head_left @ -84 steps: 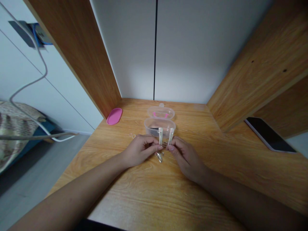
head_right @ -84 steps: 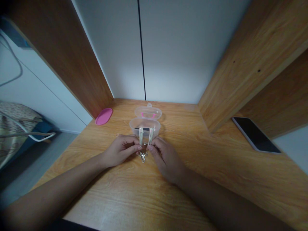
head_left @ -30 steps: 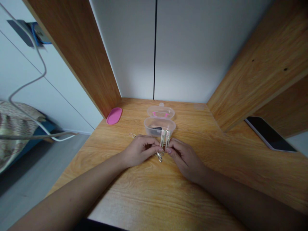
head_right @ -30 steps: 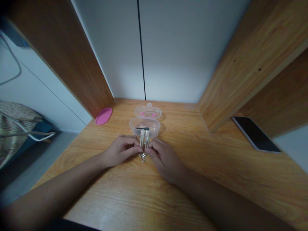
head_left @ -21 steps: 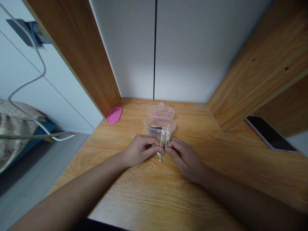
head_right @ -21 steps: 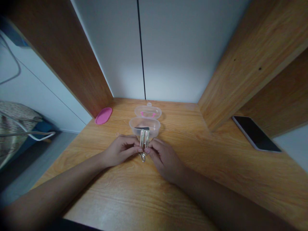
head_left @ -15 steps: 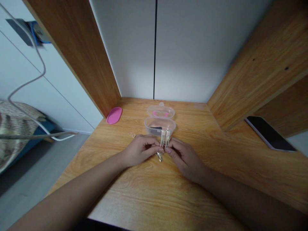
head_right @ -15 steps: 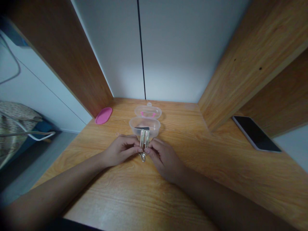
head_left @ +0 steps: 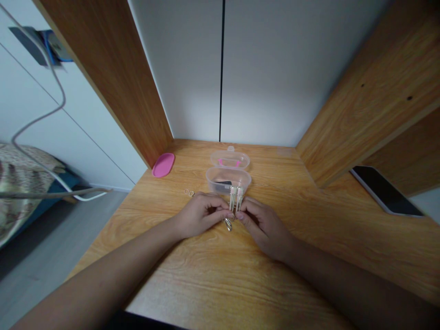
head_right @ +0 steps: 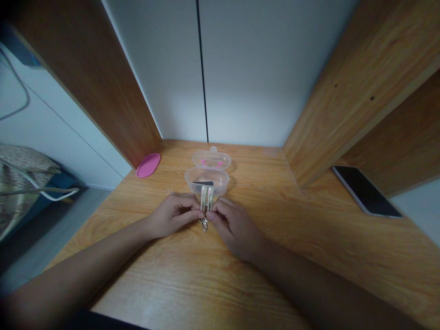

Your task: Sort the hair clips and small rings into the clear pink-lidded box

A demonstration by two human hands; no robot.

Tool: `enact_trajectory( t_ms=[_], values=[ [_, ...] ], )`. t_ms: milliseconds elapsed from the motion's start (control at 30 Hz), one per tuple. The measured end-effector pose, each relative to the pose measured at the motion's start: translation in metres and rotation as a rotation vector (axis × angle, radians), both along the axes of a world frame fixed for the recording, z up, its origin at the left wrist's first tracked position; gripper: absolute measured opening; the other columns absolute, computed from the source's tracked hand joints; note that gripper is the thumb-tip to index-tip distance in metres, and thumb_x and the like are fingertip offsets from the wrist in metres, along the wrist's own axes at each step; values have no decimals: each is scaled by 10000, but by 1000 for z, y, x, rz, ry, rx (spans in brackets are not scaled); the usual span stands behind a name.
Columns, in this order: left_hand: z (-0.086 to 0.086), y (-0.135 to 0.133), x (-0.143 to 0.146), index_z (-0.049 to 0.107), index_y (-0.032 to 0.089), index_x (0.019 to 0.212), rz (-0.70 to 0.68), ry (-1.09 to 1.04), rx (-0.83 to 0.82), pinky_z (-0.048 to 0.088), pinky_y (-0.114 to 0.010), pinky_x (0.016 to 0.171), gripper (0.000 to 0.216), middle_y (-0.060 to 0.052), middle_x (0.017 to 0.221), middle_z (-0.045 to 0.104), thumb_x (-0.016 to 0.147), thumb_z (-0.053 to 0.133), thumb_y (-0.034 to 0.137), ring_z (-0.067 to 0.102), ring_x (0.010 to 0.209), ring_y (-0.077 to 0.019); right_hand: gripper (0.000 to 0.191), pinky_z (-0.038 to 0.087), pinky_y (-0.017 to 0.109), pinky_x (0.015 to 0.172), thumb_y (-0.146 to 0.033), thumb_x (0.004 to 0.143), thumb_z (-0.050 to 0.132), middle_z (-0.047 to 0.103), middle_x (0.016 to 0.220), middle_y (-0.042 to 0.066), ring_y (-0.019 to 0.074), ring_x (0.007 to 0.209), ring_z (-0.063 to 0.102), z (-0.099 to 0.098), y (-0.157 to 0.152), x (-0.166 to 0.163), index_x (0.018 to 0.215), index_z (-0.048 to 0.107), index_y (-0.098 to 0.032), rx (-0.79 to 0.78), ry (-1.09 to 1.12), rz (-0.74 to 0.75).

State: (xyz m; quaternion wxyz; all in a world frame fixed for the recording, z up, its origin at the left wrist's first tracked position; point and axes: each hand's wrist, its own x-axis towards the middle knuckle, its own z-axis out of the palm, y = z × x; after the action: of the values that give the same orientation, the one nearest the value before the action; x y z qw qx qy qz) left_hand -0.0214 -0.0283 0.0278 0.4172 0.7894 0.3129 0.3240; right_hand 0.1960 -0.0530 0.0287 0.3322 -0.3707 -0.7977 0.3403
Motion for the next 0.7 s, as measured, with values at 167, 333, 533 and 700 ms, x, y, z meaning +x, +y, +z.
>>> enact_trajectory(
  t_ms=[167,333,533,700],
  values=[
    [2,0,0,739,119,838,1,3,4,477,-213,635,274,-59,753,713,923,659,367,626,675,-123,224,435,320,718,-282,1010,463,616,858,37,183,808,562,0,1,-1,824,565,-210,0,-3,8],
    [2,0,1,736,120,828,-2,23,22,470,-209,629,290,-55,741,711,930,649,377,625,664,-121,222,430,320,719,-286,1009,463,603,848,37,186,808,556,-1,1,0,847,592,-206,2,-2,4],
    [3,0,1,737,121,832,-5,14,19,472,-212,619,304,-54,730,708,928,648,395,621,658,-124,222,435,320,718,-290,1008,465,610,850,39,186,801,554,0,1,-1,852,599,-207,3,-6,7],
    [3,0,1,741,126,832,-3,19,31,475,-216,617,290,-53,725,706,926,653,386,624,654,-124,222,437,321,719,-297,1011,465,605,849,37,187,804,558,0,1,0,856,598,-211,3,2,6]
  ],
)
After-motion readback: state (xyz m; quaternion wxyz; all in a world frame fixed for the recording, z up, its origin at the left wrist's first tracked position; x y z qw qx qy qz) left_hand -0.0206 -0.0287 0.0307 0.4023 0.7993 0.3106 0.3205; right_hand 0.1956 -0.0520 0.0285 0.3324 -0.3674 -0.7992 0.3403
